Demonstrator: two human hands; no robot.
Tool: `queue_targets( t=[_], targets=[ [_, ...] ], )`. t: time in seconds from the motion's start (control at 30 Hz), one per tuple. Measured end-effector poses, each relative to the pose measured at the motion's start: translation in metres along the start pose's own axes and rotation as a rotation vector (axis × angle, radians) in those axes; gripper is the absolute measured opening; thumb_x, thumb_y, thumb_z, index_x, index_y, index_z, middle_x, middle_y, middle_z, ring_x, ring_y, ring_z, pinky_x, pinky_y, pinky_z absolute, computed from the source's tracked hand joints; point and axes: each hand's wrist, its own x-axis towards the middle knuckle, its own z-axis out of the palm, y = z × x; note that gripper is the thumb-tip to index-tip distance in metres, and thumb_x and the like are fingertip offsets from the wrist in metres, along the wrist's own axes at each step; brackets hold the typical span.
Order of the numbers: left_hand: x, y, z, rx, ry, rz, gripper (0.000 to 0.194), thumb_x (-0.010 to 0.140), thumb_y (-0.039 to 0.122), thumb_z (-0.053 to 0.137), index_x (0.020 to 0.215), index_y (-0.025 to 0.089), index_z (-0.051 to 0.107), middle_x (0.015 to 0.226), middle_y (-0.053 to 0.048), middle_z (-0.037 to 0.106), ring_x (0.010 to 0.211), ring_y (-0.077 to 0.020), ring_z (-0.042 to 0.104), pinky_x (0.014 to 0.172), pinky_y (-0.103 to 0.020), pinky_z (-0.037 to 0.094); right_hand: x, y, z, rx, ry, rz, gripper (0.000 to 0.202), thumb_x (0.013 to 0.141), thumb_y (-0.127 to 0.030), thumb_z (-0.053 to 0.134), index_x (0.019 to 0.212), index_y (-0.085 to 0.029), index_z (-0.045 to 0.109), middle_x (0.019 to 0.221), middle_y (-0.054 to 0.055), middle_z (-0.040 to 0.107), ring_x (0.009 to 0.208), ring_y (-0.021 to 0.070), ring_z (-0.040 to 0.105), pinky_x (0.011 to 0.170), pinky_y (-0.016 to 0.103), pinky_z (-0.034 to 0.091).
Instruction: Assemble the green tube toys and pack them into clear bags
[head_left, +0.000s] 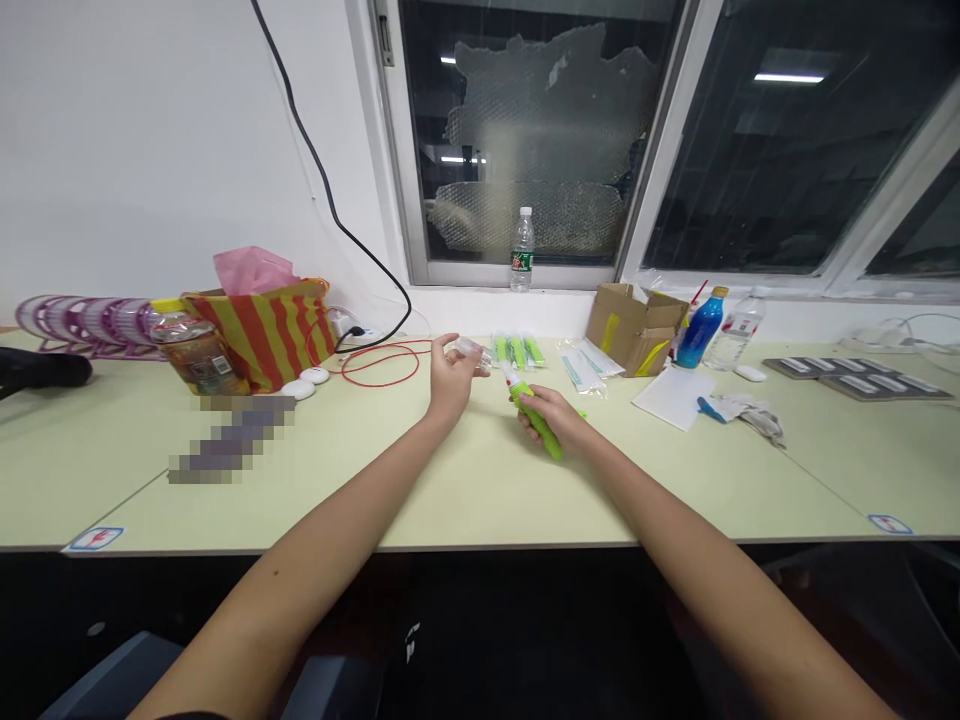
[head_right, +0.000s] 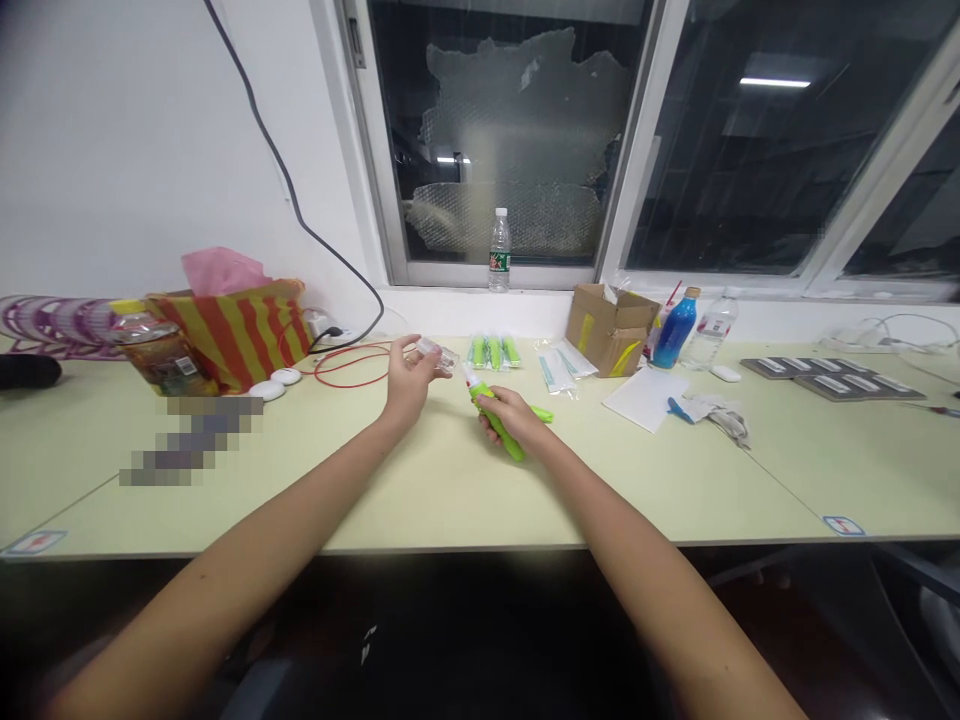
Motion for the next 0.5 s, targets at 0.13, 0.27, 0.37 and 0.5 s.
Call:
queue_targets(
  t=[0.13, 0.27, 0.37, 0.5],
  targets=[
    [-0.015, 0.006, 0.011, -0.011, -0.164, 0.010, 0.053, 0.076, 0.034, 0.074, 0.118, 0.021, 0.044, 0.083, 0.000, 0.060, 0.068, -0.0127, 0.063, 0.066, -0.029, 0.055, 0.000, 0.001, 0.002, -0.021, -0.020, -0.013, 0.040, 0.080, -0.055, 0.066, 0.093, -0.020, 0.053, 0.064, -0.004, 0.054, 0.043, 0.0096, 0.049, 0.034, 0.021, 0.036],
    [-0.029, -0.001, 0.017, -0.031, -0.346, -0.017, 0.056, 0.075, 0.031, 0.075, 0.121, 0.022, 0.045, 0.087, 0.000, 0.060, 0.081, -0.0143, 0.065, 0.075, -0.029, 0.052, 0.001, 0.002, 0.002, 0.002, 0.014, -0.044, 0.041, 0.078, -0.057, 0.068, 0.089, -0.021, 0.050, 0.063, -0.004, 0.056, 0.042, 0.0094, 0.049, 0.033, 0.021, 0.034],
    [-0.031, -0.005, 0.019, -0.072, -0.381, -0.076, 0.064, 0.075, 0.030, 0.076, 0.127, 0.023, 0.039, 0.094, -0.003, 0.063, 0.090, -0.0165, 0.065, 0.085, -0.032, 0.049, 0.001, 0.004, 0.001, 0.004, 0.040, -0.100, 0.044, 0.077, -0.055, 0.070, 0.094, -0.022, 0.048, 0.062, -0.005, 0.057, 0.041, 0.0092, 0.048, 0.034, 0.021, 0.034],
    [-0.026, -0.004, 0.016, -0.047, -0.385, -0.144, 0.063, 0.075, 0.031, 0.075, 0.128, 0.019, 0.043, 0.095, -0.005, 0.066, 0.094, -0.0184, 0.064, 0.089, -0.036, 0.046, 0.002, 0.007, 0.001, -0.025, 0.076, -0.127, 0.049, 0.072, -0.050, 0.076, 0.100, -0.023, 0.045, 0.060, -0.007, 0.058, 0.040, 0.0094, 0.047, 0.033, 0.020, 0.034]
  ],
)
